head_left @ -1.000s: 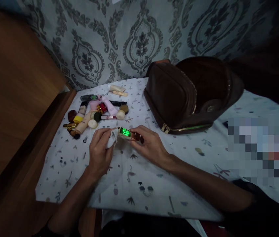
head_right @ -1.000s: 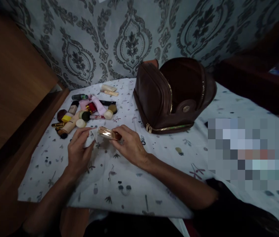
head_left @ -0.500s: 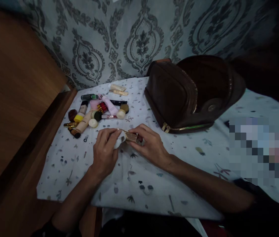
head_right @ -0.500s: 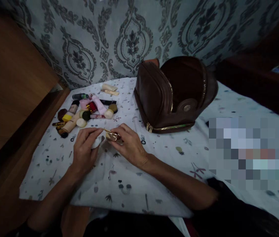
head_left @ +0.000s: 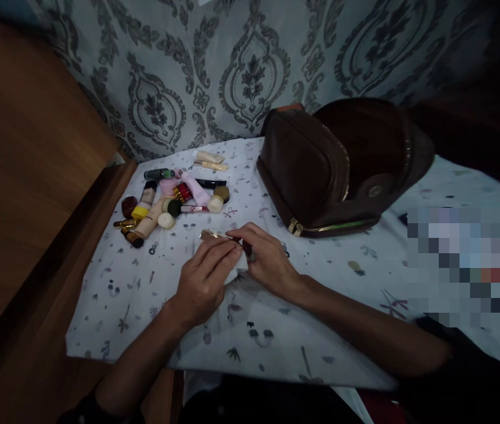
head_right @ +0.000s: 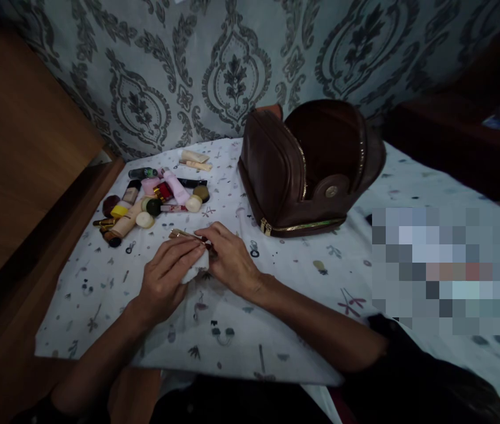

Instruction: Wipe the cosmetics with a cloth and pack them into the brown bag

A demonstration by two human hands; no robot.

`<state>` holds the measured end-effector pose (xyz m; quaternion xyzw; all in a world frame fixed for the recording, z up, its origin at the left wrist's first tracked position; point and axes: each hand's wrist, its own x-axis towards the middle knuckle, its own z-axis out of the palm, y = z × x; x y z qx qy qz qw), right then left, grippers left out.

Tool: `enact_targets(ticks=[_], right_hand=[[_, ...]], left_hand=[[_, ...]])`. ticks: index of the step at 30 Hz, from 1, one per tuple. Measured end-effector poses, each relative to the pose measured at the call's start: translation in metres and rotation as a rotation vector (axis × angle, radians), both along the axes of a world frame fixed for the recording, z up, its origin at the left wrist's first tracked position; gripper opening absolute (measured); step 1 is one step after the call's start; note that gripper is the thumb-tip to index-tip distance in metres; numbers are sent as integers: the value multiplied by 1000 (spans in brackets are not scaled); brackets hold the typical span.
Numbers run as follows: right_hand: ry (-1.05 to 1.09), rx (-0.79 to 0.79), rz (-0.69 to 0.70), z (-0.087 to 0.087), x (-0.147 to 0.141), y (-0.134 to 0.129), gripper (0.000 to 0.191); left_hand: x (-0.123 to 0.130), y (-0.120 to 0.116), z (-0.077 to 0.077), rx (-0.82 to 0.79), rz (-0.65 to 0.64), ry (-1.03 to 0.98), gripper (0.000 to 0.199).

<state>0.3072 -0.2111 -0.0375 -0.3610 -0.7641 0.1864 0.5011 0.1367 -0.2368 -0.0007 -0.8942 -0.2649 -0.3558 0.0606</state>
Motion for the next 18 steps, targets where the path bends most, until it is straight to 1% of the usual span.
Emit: enact_targets(ticks=[2, 4, 10, 14, 16, 18], right_hand=[[-2, -10, -8, 0, 1, 0, 39], [-8, -41, -16, 1, 1, 1, 35], [-20, -157, -68, 4, 3, 4, 20], [-88, -209, -53, 6, 5, 7, 23], [-115, -241, -26, 5, 6, 9, 24], [-91, -273, -2, 4, 6, 10, 24]], left_hand=[[-1, 1, 0, -12, -28, -7, 46], [-3, 3, 0, -38, -17, -18, 47], [-19, 16, -3, -97, 124, -80, 52], [-26, 21, -6, -144, 192, -132, 53], [-26, 22, -7, -172, 200, -148, 53], [-26, 22, -9, -200, 198, -155, 56]])
